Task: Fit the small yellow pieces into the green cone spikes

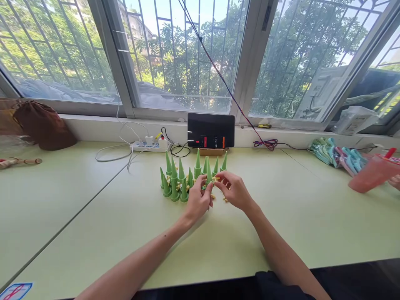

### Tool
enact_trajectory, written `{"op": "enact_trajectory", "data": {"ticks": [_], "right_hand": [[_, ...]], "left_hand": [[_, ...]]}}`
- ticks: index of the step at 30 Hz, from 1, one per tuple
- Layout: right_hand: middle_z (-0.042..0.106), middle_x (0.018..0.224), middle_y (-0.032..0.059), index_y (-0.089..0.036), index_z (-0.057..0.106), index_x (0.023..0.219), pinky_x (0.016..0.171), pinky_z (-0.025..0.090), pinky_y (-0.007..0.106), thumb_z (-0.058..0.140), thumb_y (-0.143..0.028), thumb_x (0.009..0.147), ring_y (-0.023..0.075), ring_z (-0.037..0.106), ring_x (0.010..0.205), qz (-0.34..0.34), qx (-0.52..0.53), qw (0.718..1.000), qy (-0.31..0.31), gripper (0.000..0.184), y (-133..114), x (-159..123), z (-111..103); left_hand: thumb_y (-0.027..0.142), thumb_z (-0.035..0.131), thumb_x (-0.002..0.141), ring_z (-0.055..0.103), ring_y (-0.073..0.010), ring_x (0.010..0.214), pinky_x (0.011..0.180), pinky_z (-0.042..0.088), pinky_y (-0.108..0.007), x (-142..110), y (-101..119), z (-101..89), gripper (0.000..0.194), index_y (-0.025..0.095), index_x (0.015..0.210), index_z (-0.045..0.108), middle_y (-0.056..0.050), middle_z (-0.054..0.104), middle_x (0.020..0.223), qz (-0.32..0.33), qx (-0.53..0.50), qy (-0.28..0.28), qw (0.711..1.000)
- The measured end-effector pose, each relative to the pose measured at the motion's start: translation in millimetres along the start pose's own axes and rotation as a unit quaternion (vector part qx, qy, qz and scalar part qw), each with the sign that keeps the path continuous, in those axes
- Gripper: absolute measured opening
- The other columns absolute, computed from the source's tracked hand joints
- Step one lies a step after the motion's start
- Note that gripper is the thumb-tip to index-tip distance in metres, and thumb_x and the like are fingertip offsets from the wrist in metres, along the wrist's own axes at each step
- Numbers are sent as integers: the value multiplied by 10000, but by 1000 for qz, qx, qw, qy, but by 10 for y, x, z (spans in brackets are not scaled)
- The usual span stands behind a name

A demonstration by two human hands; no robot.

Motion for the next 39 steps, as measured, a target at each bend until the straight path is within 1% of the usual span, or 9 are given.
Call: {"op": "enact_trajectory", "data": {"ticks": [6,10,14,17,23,31,36,39], "right_hand": [[649,826,44,-183,614,955,606,469,258,569,-288,908,146,588,696,0,-3,1000,3,123,2,2,0],[631,778,30,-181,613,928,593,447,255,567,-292,907,141,561,664,2,-3,1000,4,121,22,1,-2],[593,702,6,-183,605,876,571,409,251,550,-291,913,131,503,611,10,-5,1000,-6,127,46,-7,10],[560,655,-7,-187,586,810,555,381,249,519,-297,929,125,464,576,19,-4,1000,-12,176,68,-12,22],[506,608,-23,-192,518,707,535,332,241,459,-295,959,116,412,546,28,-15,999,-14,279,81,-12,21],[460,591,-33,-203,434,672,533,301,238,438,-297,971,113,376,540,28,-26,999,-15,313,76,-8,23],[393,563,-45,-210,346,650,518,268,242,427,-297,973,113,316,527,28,-33,999,-8,344,98,-7,29],[359,553,-51,-211,329,644,510,254,243,423,-290,971,112,288,522,24,-37,999,-5,350,95,-10,23]], "left_hand": [[499,504,911,511,-34,377,329,374,-191,-3,-1,-1,417,182,1176,451,-87,601,1063,-1,10,2,1000],[500,499,912,511,-40,382,334,386,-201,1,-13,-5,415,184,1177,457,-73,596,1039,3,9,0,1000],[491,508,908,506,-49,383,337,379,-204,2,-23,-14,409,181,1172,471,-39,595,942,3,12,0,1000],[485,512,903,503,-51,379,349,388,-206,-3,-16,-11,411,178,1175,484,-26,592,892,0,17,-3,1000],[471,532,889,511,-42,384,366,408,-206,-12,-19,2,419,178,1187,503,-56,598,956,-13,22,-4,1000],[480,544,881,507,-24,392,381,431,-205,-16,-20,-3,430,184,1192,509,-89,575,1089,-7,17,-7,1000],[476,548,880,507,-16,382,379,423,-197,-14,-29,4,411,198,1180,509,-89,565,1115,-4,22,-17,1000],[469,553,880,504,-12,376,374,414,-192,-14,-30,13,389,211,1167,503,-85,564,1135,-1,18,-29,999]]}}
Point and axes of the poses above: each hand's wrist, its own x-axis towards the middle knuckle, its own z-axis out of the palm, y = z × x, the point moved 5 cm from there along x, towards the middle knuckle
